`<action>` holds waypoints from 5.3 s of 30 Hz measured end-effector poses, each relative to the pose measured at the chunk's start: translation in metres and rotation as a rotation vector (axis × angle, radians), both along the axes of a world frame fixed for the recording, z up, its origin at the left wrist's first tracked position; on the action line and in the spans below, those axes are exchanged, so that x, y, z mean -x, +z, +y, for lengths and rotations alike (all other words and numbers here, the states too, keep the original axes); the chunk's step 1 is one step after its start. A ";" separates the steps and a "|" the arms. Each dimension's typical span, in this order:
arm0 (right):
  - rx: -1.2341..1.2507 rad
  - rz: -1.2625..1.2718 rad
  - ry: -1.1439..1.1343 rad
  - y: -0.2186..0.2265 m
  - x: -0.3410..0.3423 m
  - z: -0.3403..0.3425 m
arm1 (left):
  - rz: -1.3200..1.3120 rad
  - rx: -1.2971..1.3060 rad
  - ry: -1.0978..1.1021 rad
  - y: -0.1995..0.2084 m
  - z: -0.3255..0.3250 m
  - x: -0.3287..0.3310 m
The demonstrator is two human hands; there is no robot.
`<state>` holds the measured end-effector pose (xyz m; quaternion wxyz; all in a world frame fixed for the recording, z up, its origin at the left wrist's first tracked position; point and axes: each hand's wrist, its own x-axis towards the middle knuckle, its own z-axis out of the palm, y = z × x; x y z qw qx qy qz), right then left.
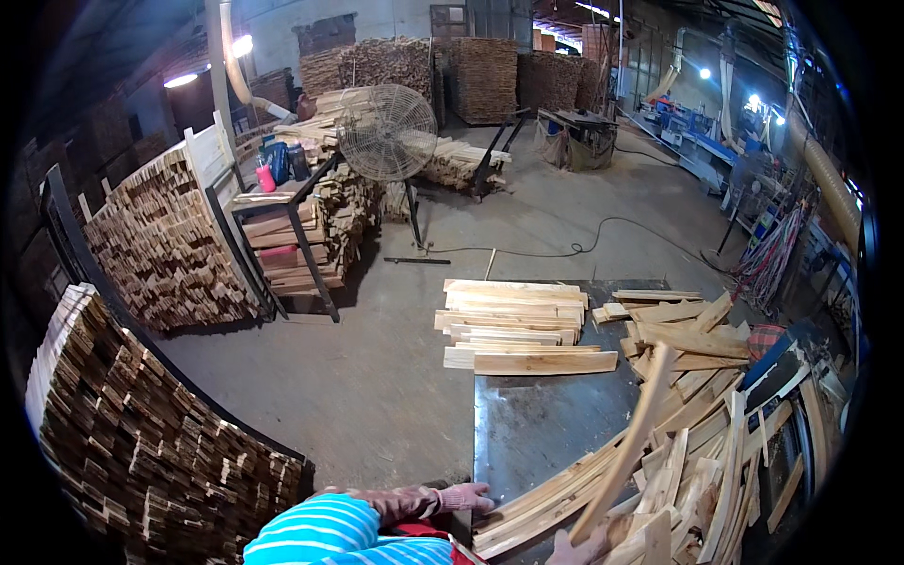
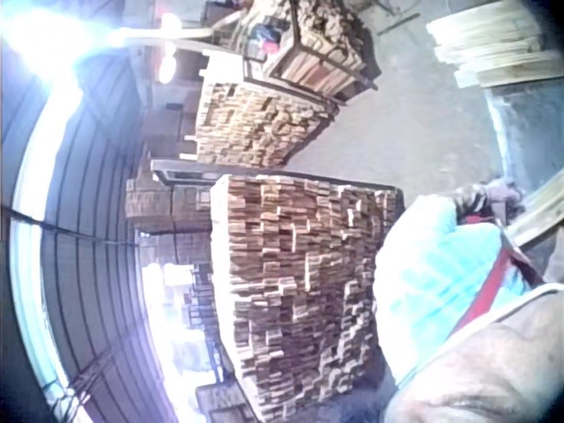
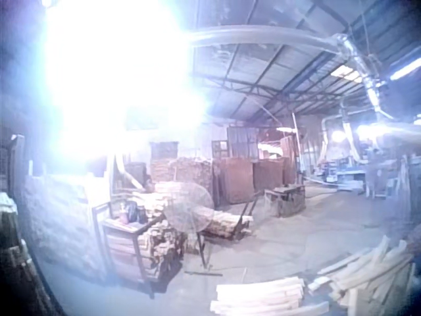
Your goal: The person sorts wooden planks in a workshop, picking up pieces from a pile on a table and stacking them neatly. The person handles the wood by hand, occasionally moving to a larger stack in the background to place sorted pieces.
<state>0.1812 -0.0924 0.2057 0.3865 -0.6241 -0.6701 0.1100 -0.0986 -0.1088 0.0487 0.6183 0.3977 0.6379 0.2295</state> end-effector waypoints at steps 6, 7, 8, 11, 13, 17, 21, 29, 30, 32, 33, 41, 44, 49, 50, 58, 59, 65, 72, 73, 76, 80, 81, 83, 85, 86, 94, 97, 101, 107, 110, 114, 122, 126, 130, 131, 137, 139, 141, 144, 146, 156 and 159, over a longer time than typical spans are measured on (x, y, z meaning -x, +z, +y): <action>0.192 0.169 0.353 -0.032 0.133 0.040 | -0.636 -0.134 0.045 0.094 0.015 0.020; 0.266 0.140 0.396 -0.028 0.160 0.043 | -0.569 -0.196 0.018 0.106 0.027 0.034; 0.294 0.076 0.470 -0.029 0.191 0.045 | -0.524 -0.020 0.148 0.098 0.032 0.056; 0.415 -0.115 0.538 -0.039 0.256 0.047 | -0.456 -0.029 0.390 0.112 0.042 0.114; 0.511 -0.235 0.562 -0.047 0.296 0.049 | -0.573 0.020 0.514 0.100 0.039 0.165; 0.996 -0.117 0.701 -0.019 0.384 0.064 | -0.544 -0.036 0.595 0.132 0.041 0.253; 0.827 -0.073 0.729 -0.053 0.454 0.072 | -0.518 -0.047 0.646 0.128 0.056 0.319; 0.800 -0.090 0.893 -0.059 0.529 0.134 | -0.489 -0.091 0.796 0.118 0.094 0.376; 0.819 -0.137 0.906 -0.057 0.542 0.144 | -0.451 -0.081 0.794 0.115 0.102 0.386; 0.908 -0.120 1.001 -0.047 0.571 0.171 | -0.390 -0.114 0.832 0.113 0.118 0.412; 0.955 -0.119 1.061 -0.043 0.587 0.182 | -0.359 -0.129 0.864 0.113 0.122 0.426; 0.811 0.230 1.155 -0.032 0.687 0.291 | -0.179 -0.166 1.036 0.100 0.222 0.526; 0.910 0.226 1.118 -0.037 0.687 0.324 | -0.174 -0.288 0.876 0.124 0.249 0.573; 0.889 0.205 1.034 -0.086 0.682 0.330 | 0.546 -0.272 0.969 0.114 0.267 0.757; 0.842 0.164 1.055 -0.089 0.684 0.323 | 0.575 -0.267 1.024 0.090 0.249 0.821; 0.965 0.032 0.869 -0.127 0.782 0.323 | 0.982 -0.083 1.141 0.108 0.322 1.097; 0.971 -0.057 0.843 -0.125 0.801 0.326 | 0.892 -0.110 1.135 0.104 0.329 1.127; 1.159 -0.294 0.825 -0.145 0.882 0.316 | 0.868 -0.373 1.274 0.049 0.310 1.280; 1.221 -0.120 0.682 -0.022 0.960 0.345 | 0.745 -0.377 1.247 0.080 0.364 1.299; 1.245 -0.145 0.698 -0.008 0.960 0.349 | 0.721 -0.396 1.255 0.086 0.367 1.290; 1.377 -0.172 0.639 0.011 0.987 0.356 | 0.655 -0.366 1.177 0.091 0.406 1.292; 1.263 -0.201 0.606 -0.045 0.993 0.339 | 0.578 -0.398 1.170 0.107 0.412 1.280; 1.237 -0.195 0.600 -0.052 0.993 0.338 | 0.567 -0.408 1.175 0.108 0.413 1.276; 1.240 -0.190 0.596 -0.064 0.992 0.337 | 0.540 -0.425 1.173 0.114 0.416 1.273; 1.295 -0.191 0.602 -0.075 0.992 0.337 | 0.516 -0.438 1.165 0.119 0.421 1.271; 1.275 -0.184 0.605 -0.066 0.986 0.338 | 0.503 -0.443 1.164 0.118 0.421 1.269; 1.313 -0.226 0.553 -0.076 0.983 0.332 | 0.410 -0.476 1.159 0.115 0.429 1.266; 1.298 -0.221 0.531 -0.089 0.987 0.327 | 0.392 -0.475 1.170 0.113 0.424 1.266; 1.336 -0.197 0.526 -0.086 0.995 0.332 | 0.351 -0.484 1.194 0.111 0.413 1.263; 1.280 -0.219 0.559 -0.074 1.003 0.336 | 0.267 -0.529 1.204 0.111 0.408 1.247; 1.268 -0.232 0.560 -0.074 1.001 0.335 | 0.211 -0.559 1.203 0.113 0.405 1.236; 1.277 -0.185 0.579 -0.057 0.997 0.334 | 0.087 -0.621 1.182 0.115 0.400 1.201; 1.020 -0.060 0.560 -0.069 0.968 0.305 | -0.527 -0.228 0.881 0.048 0.452 1.080; 0.972 0.021 0.508 -0.060 0.939 0.297 | -0.577 -0.288 0.522 0.073 0.520 0.981; 0.856 0.080 0.446 -0.049 0.898 0.288 | -0.500 -0.331 0.296 0.121 0.564 0.904; 0.811 0.096 0.410 -0.046 0.885 0.280 | -0.529 -0.307 0.216 0.124 0.579 0.883; 0.541 0.182 0.102 -0.038 0.799 0.231 | -0.608 -0.239 -0.099 0.187 0.626 0.723; 0.498 0.197 -0.042 -0.024 0.774 0.217 | -0.559 -0.300 -0.192 0.203 0.646 0.672; 0.347 0.527 -0.152 -0.021 0.758 0.193 | -0.648 -0.186 -0.171 0.198 0.674 0.629; 0.257 0.421 -0.484 -0.048 0.734 0.164 | -0.554 -0.132 -0.235 0.181 0.715 0.565; 0.324 0.338 -0.680 -0.041 0.723 0.148 | -0.562 -0.113 -0.206 0.172 0.730 0.541; 0.200 0.610 -1.039 -0.172 0.666 0.089 | -0.517 0.002 -0.173 0.138 0.773 0.417; 0.221 0.908 -1.045 -0.214 0.654 0.089 | -0.579 0.034 -0.228 0.126 0.804 0.396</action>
